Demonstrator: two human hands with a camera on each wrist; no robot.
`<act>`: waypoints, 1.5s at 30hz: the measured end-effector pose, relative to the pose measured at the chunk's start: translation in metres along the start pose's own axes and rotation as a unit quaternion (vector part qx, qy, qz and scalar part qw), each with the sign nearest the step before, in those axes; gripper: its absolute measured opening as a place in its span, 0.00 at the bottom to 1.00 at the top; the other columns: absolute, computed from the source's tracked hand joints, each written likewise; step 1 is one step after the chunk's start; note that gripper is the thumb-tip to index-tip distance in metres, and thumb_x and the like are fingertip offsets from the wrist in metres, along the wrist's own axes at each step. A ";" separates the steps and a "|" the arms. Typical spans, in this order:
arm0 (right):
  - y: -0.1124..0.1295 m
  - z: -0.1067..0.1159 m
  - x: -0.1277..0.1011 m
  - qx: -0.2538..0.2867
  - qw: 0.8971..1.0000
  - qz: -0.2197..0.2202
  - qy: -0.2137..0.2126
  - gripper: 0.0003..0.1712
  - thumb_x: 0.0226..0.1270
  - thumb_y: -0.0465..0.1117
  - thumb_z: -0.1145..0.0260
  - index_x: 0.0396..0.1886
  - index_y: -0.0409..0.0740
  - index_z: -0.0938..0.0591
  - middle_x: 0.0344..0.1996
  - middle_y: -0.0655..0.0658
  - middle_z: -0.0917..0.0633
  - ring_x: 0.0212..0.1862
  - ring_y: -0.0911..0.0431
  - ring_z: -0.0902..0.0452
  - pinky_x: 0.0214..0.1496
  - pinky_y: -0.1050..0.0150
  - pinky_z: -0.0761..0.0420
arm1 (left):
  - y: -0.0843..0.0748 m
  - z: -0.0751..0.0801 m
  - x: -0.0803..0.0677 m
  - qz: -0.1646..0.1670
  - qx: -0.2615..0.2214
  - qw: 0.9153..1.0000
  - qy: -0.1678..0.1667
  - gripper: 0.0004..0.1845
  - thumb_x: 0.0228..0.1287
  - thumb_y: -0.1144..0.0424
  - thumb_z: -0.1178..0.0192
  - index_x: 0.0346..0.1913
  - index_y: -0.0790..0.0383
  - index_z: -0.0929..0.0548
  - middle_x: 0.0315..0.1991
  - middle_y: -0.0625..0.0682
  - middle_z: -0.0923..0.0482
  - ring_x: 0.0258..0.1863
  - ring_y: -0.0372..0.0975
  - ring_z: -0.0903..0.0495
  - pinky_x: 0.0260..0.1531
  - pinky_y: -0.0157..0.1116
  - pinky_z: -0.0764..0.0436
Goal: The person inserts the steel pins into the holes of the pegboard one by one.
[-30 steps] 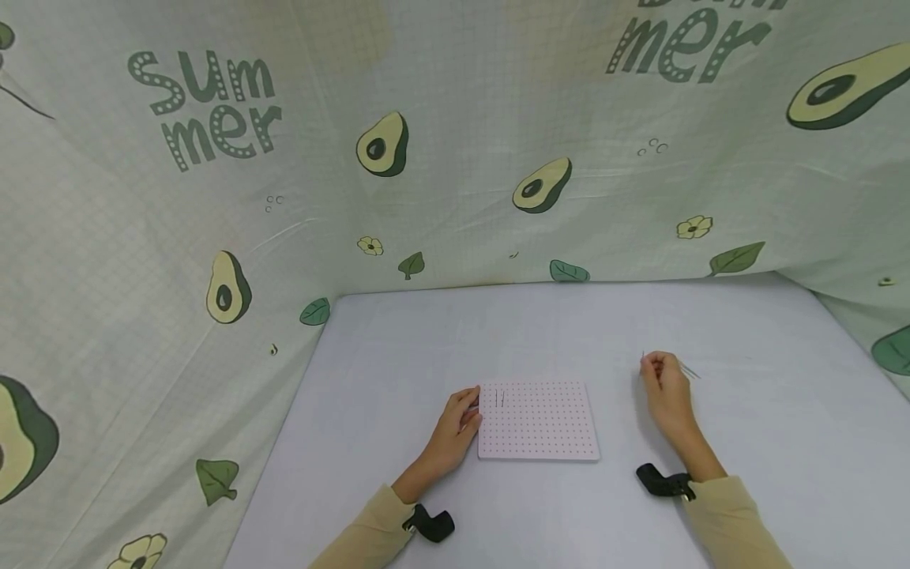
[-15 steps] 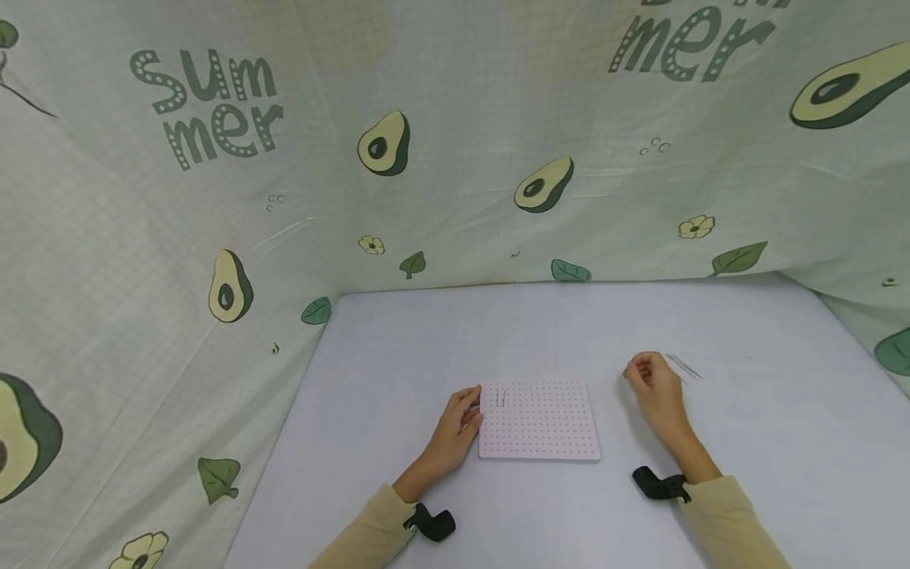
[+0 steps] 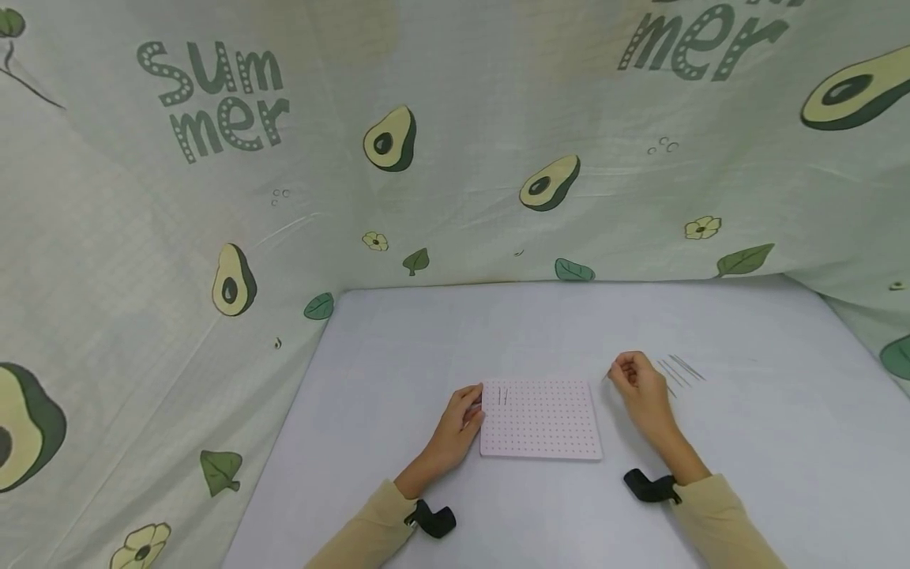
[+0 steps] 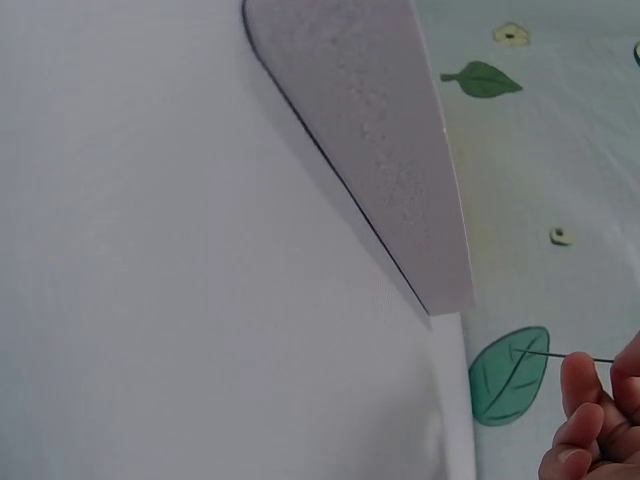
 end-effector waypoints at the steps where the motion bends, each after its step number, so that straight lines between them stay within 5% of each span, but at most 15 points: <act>1: 0.001 -0.001 0.000 0.000 1.000 0.002 0.000 0.02 0.68 0.26 0.40 0.38 0.30 0.25 0.27 0.40 0.20 0.29 0.63 0.31 0.25 0.79 0.32 | 0.001 0.000 0.000 0.000 0.002 1.000 0.002 0.27 0.76 0.73 0.51 0.74 0.75 0.41 0.69 0.65 0.40 0.67 0.52 0.33 0.67 0.43 0.30; 21: 0.023 -0.015 0.000 0.036 0.999 0.017 0.027 0.03 0.67 0.24 0.39 0.37 0.30 0.24 0.26 0.41 0.21 0.29 0.62 0.31 0.25 0.79 0.31 | 0.001 0.002 -0.001 -0.003 -0.010 1.000 0.010 0.28 0.78 0.67 0.50 0.75 0.70 0.40 0.70 0.60 0.40 0.67 0.48 0.33 0.68 0.40 0.30; 45: 0.043 -0.054 -0.014 0.095 0.986 0.053 0.130 0.04 0.68 0.26 0.38 0.37 0.36 0.23 0.27 0.48 0.20 0.29 0.61 0.31 0.24 0.74 0.30 | 0.001 0.002 -0.001 0.003 -0.006 1.000 0.012 0.27 0.78 0.68 0.50 0.75 0.71 0.40 0.70 0.61 0.40 0.67 0.47 0.33 0.68 0.38 0.30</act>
Point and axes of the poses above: each hand's wrist, its own x-axis towards the middle knuckle, its own z-axis out of the back of the hand, y = z × x, the point moved 3 cm from there along x, towards the middle knuckle
